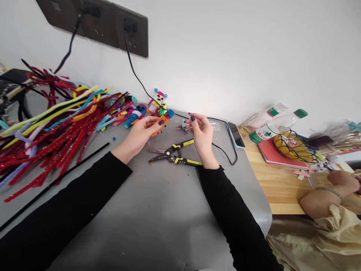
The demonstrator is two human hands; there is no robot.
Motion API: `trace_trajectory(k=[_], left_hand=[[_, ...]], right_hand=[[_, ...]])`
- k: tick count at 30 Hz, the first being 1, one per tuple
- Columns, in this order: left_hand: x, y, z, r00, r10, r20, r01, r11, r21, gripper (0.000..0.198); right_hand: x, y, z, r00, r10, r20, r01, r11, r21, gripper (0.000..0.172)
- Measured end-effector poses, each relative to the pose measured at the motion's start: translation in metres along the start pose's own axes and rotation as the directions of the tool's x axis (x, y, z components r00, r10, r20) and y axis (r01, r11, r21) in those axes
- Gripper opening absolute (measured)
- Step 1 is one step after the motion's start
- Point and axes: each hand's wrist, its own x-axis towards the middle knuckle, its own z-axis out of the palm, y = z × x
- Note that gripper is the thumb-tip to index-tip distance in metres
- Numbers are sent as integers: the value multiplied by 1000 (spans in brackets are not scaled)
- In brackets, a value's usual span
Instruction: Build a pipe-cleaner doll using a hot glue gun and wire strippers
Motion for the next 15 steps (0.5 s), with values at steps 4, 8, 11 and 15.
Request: trace_trajectory(k=[4,8,11,15], left_hand=[[1,-2,0,1000,5,-6,-5,1000,-7,46],[-1,-2,-1,996,83,-14,-77,966,249,38],[-2,-5,1,977,212,1,-199,912,360,36],[-3,-6,6,975,222,-1,-196,866,460,31]], right_hand=[[0,-2,1,999,19,-39,-18,1000,22,28],[-4,-9,5,999,19,-27,-17,998,68,32],[-8,-14,7,1000,-5,16,3,996,94,32],[-11,-18,10,998,-23,60,18,997,70,35]])
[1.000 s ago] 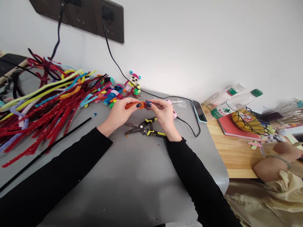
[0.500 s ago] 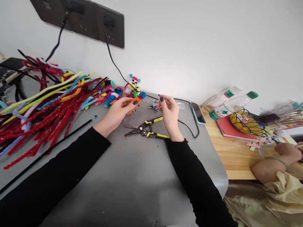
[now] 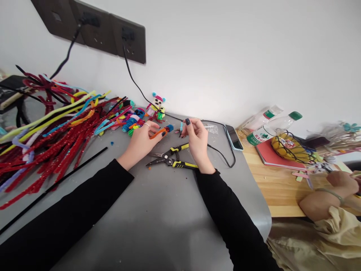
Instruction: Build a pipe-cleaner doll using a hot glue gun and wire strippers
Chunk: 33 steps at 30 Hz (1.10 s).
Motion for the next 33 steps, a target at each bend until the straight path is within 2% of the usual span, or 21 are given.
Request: trace_trajectory(k=[4,11,18,20,23,24,26,27,30,33], left_hand=[[-2,6,1,1000,-15,2,15,997,82,19],[-1,6,1,998,-23,-50,29,991,129,13],[-2,3,1,998,52,35,-55,993,108,16],[-2,4,-1,995,88,47,-93,987,134,20],[-3,5,-1,986,150,70,-159,974,162,26],[-3,4,0,982,166,89,-179,969,171,28],[-3,3,1,973,187,134,-211,958,196,30],[-3,2,1,969,193,156,-224,953,207,29],[-2,0,1,962,193,191,-234,947,221,23],[-1,0,-1,971,144,190,-185,958,219,25]], right_hand=[[-2,-3,1,1000,-12,11,12,1000,10,38],[-2,-7,1,999,-7,-41,8,1000,5,46],[3,-4,-8,975,-4,-224,-7,999,-47,55],[6,-2,-13,971,-12,-239,-4,998,-69,51],[12,1,-26,975,-55,-216,27,991,-130,28],[13,2,-31,976,-69,-205,31,983,-183,26],[16,5,-43,974,-68,-218,-15,933,-359,38],[17,7,-49,974,-33,-224,-74,888,-454,38],[16,13,-62,972,68,-224,-209,683,-700,22],[14,18,-68,970,151,-191,-241,507,-827,16]])
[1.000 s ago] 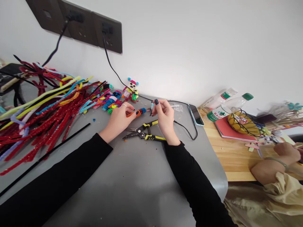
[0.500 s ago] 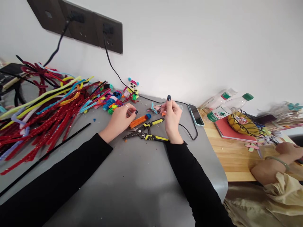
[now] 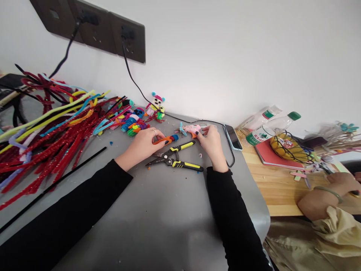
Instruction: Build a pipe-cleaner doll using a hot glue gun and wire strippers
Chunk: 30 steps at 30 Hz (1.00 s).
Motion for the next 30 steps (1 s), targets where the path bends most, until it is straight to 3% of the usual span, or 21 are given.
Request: trace_trajectory(k=[3,9,12,18,22,25,30], left_hand=[[0,1,-3,998,-61,-4,61,998,-26,31],[0,0,-3,992,-119,-43,115,989,-98,30],[1,0,-3,989,-135,-59,130,987,-91,29],[0,4,-2,989,-144,-20,143,988,-55,30],[0,3,2,994,-112,1,112,994,0,42],[-1,0,5,997,-76,9,76,997,-28,39],[-2,-1,3,995,-104,-6,99,964,-245,47]], right_hand=[[-1,3,-2,997,-21,76,26,998,-58,14],[-2,4,-14,981,-35,189,24,998,61,9],[-2,3,-17,977,-25,210,5,995,95,18],[-1,-2,-17,998,-49,44,42,989,140,15],[5,3,-12,993,-37,-116,52,990,130,19],[9,9,-7,992,-24,-126,35,996,83,16],[11,14,-1,992,-13,-125,16,1000,23,17]])
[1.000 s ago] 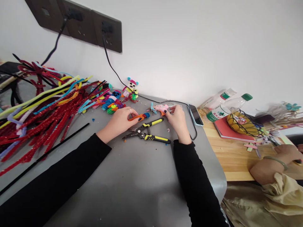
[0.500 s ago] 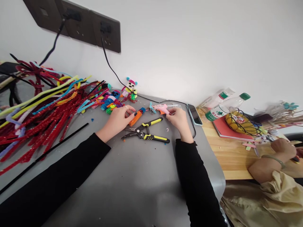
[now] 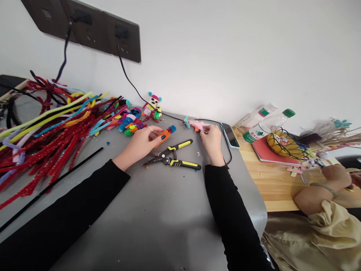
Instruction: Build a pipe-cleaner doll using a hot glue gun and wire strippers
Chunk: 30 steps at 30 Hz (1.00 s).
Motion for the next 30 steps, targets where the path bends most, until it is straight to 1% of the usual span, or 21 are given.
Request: trace_trajectory(k=[2,4,5,6,8,10,12,15,18,20,23,25,30], left_hand=[[0,2,-1,1000,-4,-21,2,997,-82,51],[0,5,-2,1000,0,-19,-3,991,-136,55],[-1,6,-2,1000,10,-13,-12,989,-151,55],[-1,6,-1,1000,25,-6,-26,987,-159,54],[-1,7,0,998,69,-2,-69,985,-157,50],[-2,7,1,992,123,-11,-124,983,-137,45],[-2,7,2,986,166,-16,-167,980,-108,39],[-2,5,3,981,195,-14,-196,976,-93,34],[0,3,3,974,225,-25,-226,969,-101,34],[0,2,4,974,226,-30,-228,967,-111,34],[0,2,4,982,186,-19,-187,969,-161,35],[-1,3,4,985,169,-24,-171,969,-180,34],[-2,6,4,982,173,-74,-183,973,-143,31]], right_hand=[[-1,-4,-2,996,-28,-81,30,999,23,24],[-4,-11,-5,985,-96,-145,116,984,136,27],[-6,-16,-6,980,-137,-145,167,960,224,26],[-9,-21,-8,976,-177,-125,208,923,322,25],[-15,-32,-8,967,-252,-23,230,838,494,26],[-20,-40,-5,936,-346,69,238,765,599,28],[-24,-44,-1,903,-403,148,210,715,667,28],[-27,-45,6,875,-421,240,117,665,738,26],[-29,-44,8,856,-426,292,32,609,793,27],[-30,-45,7,840,-439,320,-2,586,810,27],[-31,-47,4,819,-457,347,-10,592,806,25],[-31,-47,4,815,-466,345,5,601,799,24],[-30,-46,6,816,-474,330,24,599,800,24]])
